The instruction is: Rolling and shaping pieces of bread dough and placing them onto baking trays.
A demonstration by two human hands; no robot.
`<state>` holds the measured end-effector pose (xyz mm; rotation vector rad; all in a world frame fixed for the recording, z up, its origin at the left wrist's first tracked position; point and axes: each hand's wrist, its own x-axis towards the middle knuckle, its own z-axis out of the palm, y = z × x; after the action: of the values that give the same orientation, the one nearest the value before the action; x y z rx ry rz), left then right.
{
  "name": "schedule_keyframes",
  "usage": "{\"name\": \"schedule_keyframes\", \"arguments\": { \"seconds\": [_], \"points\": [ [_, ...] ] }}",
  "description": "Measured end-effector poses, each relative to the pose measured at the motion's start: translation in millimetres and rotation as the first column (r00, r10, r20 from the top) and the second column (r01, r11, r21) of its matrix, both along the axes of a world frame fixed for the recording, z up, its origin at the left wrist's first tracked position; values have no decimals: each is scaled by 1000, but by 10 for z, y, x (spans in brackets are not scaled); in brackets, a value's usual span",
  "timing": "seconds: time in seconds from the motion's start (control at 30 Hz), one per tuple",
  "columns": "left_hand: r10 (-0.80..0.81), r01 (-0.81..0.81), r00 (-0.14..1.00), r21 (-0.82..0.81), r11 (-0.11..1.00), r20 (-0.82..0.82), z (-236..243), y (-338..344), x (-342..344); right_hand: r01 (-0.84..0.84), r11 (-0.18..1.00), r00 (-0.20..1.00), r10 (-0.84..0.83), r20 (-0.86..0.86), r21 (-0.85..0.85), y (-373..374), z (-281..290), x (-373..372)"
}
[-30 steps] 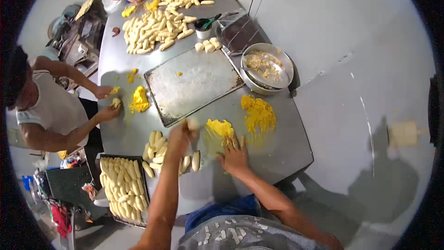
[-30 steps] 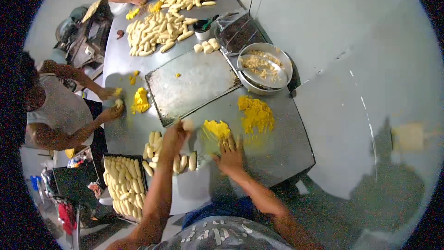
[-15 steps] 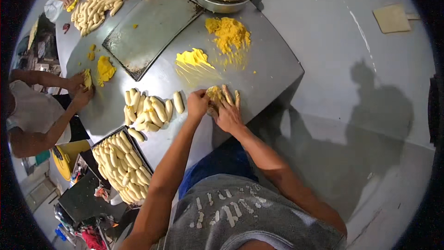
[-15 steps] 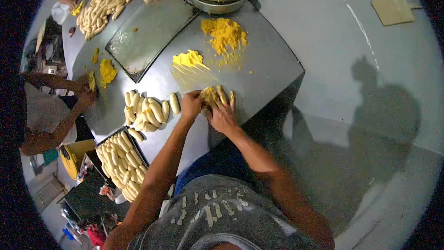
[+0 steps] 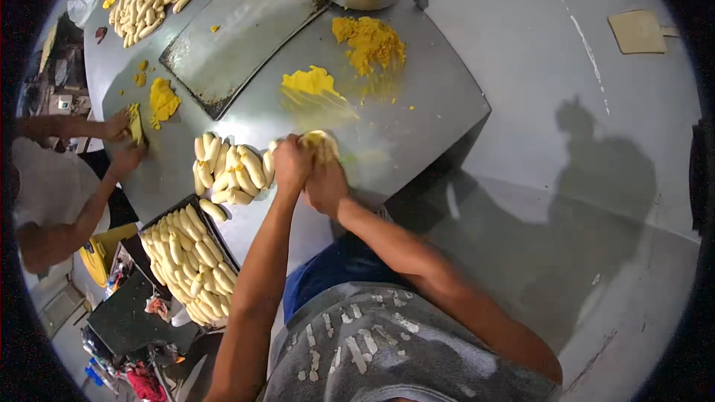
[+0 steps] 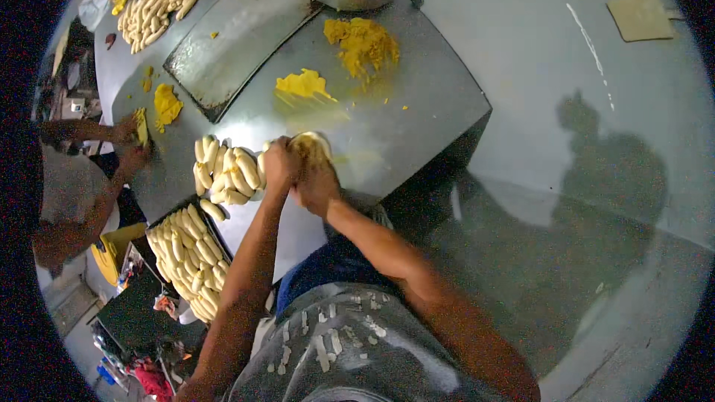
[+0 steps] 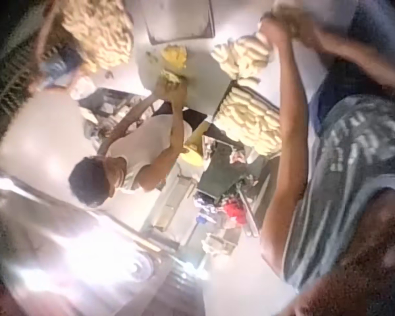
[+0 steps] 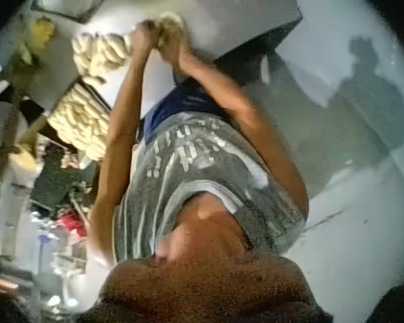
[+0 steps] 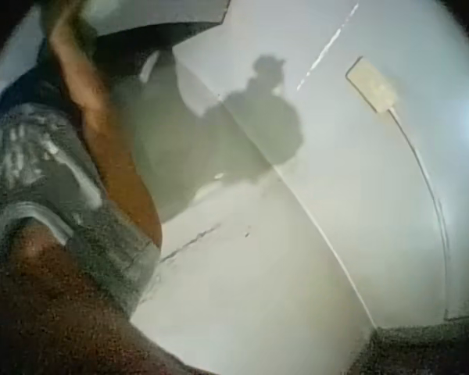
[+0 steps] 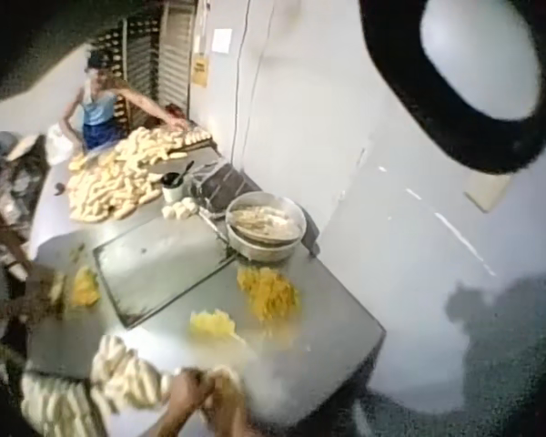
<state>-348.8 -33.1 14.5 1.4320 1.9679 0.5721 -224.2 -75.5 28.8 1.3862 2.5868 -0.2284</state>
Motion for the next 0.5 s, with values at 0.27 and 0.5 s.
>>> {"name": "schedule_keyframes", "arguments": {
  "seconds": [0.27, 0.5],
  "points": [
    [123, -120, 990, -47, 992, 69, -65, -33, -23, 198, 974, 970, -177, -169, 114, 464, -211, 1128],
    [267, -269, 959, 7, 963, 95, -329, -75, 17, 271, 936, 907, -169, -385, 227, 2352, 56, 1821]
  ]
}}
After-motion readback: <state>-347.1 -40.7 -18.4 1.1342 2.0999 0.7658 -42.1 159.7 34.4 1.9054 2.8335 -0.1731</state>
